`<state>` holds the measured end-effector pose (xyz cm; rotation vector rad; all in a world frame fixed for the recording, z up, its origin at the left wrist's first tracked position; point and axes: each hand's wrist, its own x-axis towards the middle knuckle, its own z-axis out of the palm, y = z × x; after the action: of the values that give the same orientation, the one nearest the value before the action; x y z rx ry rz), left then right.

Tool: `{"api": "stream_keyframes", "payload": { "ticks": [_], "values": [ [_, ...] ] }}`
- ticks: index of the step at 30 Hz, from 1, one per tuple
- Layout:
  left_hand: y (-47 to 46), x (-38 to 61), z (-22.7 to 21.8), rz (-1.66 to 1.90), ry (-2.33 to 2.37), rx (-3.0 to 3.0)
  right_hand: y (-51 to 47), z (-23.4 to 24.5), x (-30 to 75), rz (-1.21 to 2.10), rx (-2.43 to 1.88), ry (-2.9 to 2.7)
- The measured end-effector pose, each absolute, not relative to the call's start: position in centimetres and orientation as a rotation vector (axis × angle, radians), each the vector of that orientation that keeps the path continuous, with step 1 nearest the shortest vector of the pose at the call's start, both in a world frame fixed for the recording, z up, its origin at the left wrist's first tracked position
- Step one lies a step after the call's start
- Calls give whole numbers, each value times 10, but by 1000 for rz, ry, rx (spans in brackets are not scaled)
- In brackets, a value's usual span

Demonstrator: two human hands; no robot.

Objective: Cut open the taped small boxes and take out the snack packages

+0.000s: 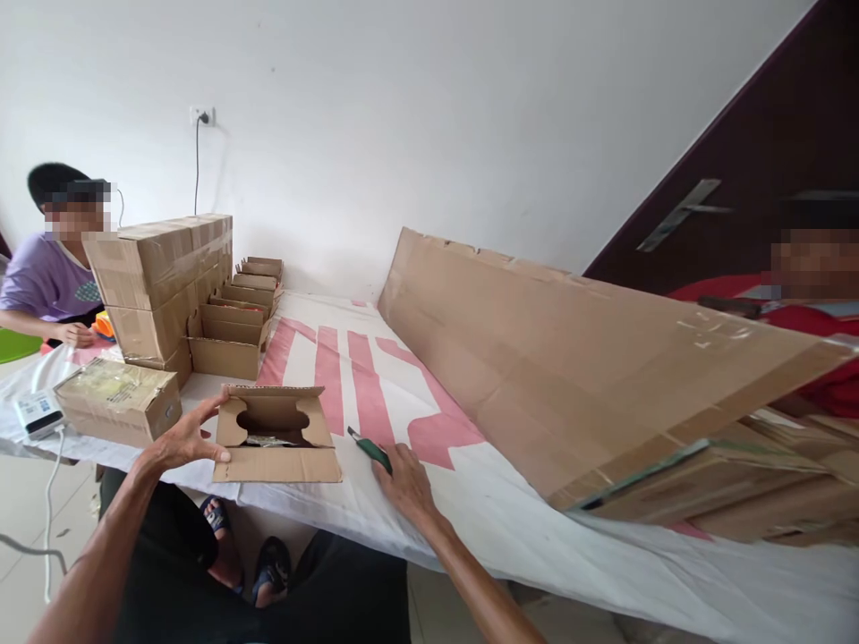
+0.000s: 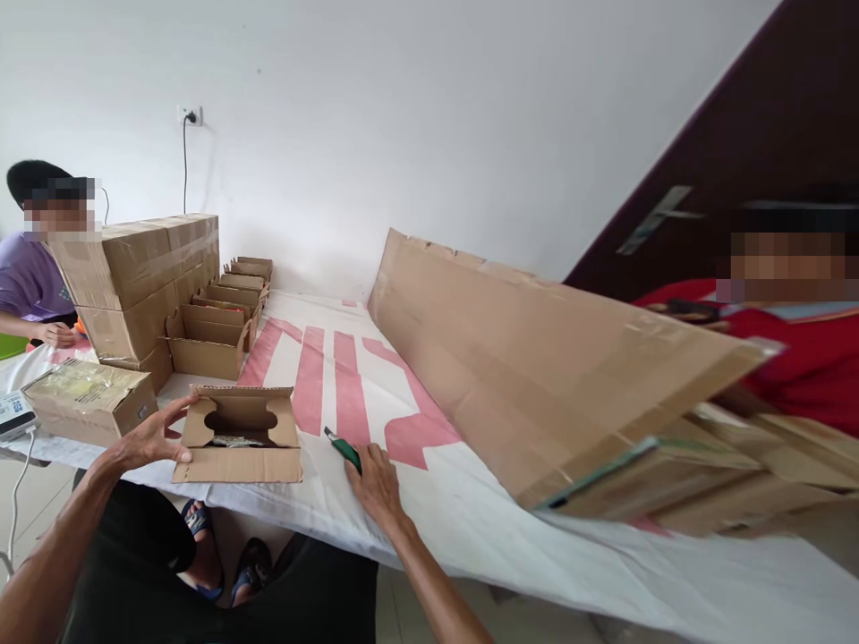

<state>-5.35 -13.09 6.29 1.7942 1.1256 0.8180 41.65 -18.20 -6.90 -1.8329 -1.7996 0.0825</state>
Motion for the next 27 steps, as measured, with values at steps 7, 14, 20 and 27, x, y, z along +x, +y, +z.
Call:
{"api": "stream_keyframes", "payload": {
  "ticks": [7, 14, 20, 27],
  "values": [
    [-123, -53, 74, 737, 1083, 1886, -152, 17, 349, 256, -1262, -1754],
    [-108, -56, 75, 664, 1130, 1931, -113, 62, 305, 485, -1186, -2091],
    [-100, -56, 73, 690, 1137, 1999, -108, 58, 302, 568, -1299, -2113],
    [-107, -51, 75, 704, 1176, 2017, -118, 79, 298, 622, -1372, -2185]
  ]
}}
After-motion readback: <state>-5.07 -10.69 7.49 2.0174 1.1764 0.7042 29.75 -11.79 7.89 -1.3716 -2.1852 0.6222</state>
